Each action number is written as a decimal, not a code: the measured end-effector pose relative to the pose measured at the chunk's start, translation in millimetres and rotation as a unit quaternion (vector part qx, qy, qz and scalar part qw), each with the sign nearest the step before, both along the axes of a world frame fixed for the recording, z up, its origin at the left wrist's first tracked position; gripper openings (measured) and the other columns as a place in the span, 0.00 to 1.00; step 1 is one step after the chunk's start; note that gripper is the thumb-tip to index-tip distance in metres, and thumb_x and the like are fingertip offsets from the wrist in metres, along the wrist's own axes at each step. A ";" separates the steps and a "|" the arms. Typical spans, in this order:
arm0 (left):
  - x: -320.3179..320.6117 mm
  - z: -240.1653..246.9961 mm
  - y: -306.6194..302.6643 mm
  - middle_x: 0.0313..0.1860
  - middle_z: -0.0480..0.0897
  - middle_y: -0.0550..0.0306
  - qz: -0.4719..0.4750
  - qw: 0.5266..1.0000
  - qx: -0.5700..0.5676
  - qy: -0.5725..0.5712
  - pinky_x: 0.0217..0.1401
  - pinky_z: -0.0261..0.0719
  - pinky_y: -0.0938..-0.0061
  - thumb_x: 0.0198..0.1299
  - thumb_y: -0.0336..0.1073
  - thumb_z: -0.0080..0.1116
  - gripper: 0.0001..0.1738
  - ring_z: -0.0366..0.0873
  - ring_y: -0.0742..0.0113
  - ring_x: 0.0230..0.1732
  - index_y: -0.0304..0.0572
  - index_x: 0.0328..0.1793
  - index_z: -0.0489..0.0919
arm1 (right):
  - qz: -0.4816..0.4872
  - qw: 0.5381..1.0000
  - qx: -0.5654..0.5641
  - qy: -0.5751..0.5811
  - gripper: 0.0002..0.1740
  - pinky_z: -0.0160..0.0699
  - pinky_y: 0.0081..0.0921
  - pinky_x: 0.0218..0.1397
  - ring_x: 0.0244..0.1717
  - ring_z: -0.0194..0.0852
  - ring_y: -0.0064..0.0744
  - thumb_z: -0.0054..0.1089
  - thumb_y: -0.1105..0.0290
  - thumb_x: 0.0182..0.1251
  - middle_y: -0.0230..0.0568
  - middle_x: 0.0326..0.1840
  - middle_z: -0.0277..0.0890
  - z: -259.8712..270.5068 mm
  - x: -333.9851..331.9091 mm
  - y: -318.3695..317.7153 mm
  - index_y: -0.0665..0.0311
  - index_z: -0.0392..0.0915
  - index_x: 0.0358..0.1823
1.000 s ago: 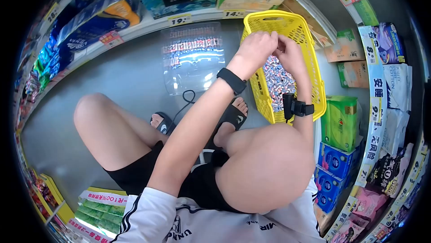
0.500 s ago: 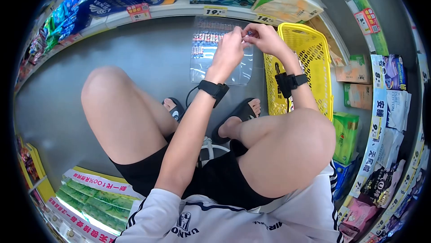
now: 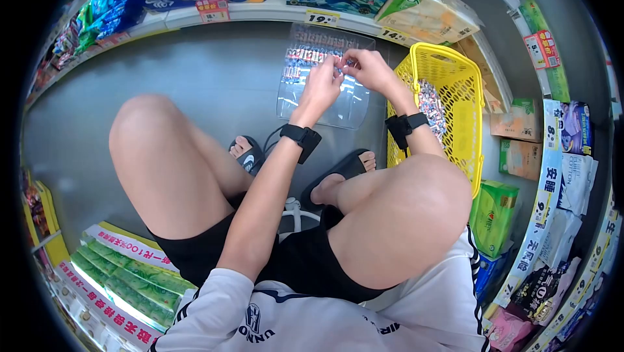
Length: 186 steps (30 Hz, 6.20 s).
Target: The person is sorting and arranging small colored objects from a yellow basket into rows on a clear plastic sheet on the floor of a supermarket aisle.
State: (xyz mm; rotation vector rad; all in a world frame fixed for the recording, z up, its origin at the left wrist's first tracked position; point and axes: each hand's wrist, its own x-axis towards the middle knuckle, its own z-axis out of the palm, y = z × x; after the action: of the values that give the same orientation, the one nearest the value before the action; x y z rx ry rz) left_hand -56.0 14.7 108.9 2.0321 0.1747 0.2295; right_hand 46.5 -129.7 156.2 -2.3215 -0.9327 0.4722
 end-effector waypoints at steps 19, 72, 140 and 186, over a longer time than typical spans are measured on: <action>1.8 -105.7 11.2 0.53 0.84 0.35 0.094 0.988 0.037 0.119 0.56 0.83 0.50 0.62 0.28 0.66 0.27 0.87 0.40 0.51 0.28 0.66 0.73 | -0.079 0.992 0.006 0.100 0.11 0.86 0.39 0.49 0.40 0.91 0.45 0.66 0.79 0.61 0.49 0.35 0.89 -135.9 23.0 62.4 0.64 0.88 0.45; -10.2 -141.0 24.6 0.54 0.76 0.34 0.041 0.961 0.211 0.174 0.57 0.82 0.44 0.57 0.22 0.60 0.20 0.79 0.33 0.54 0.25 0.57 0.75 | -0.177 0.979 -0.011 0.104 0.20 0.84 0.52 0.55 0.50 0.86 0.65 0.64 0.78 0.63 0.61 0.42 0.87 -201.4 11.5 112.8 0.64 0.77 0.58; -7.1 -157.3 38.9 0.84 0.61 0.30 -0.066 0.891 0.409 0.183 0.78 0.75 0.57 0.60 0.29 0.59 0.42 0.63 0.37 0.83 0.25 0.82 0.63 | -0.170 0.966 -0.034 0.191 0.22 0.87 0.32 0.57 0.50 0.92 0.40 0.60 0.75 0.62 0.50 0.47 0.91 -209.2 2.8 97.7 0.70 0.87 0.59; 39.5 66.9 -111.8 0.43 0.86 0.36 -0.421 0.890 0.134 -0.112 0.51 0.81 0.50 0.66 0.29 0.59 0.09 0.84 0.36 0.48 0.29 0.48 0.84 | -0.311 0.940 -0.017 -0.138 0.12 0.85 0.52 0.50 0.43 0.87 0.60 0.60 0.74 0.65 0.58 0.39 0.87 30.9 -72.2 -151.1 0.60 0.89 0.45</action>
State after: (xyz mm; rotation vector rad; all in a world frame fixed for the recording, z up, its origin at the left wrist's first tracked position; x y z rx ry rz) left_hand -16.5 -97.1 175.8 2.1378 -0.9182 -0.0709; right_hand -25.7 -280.7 187.1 -2.5838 -0.2575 -0.1058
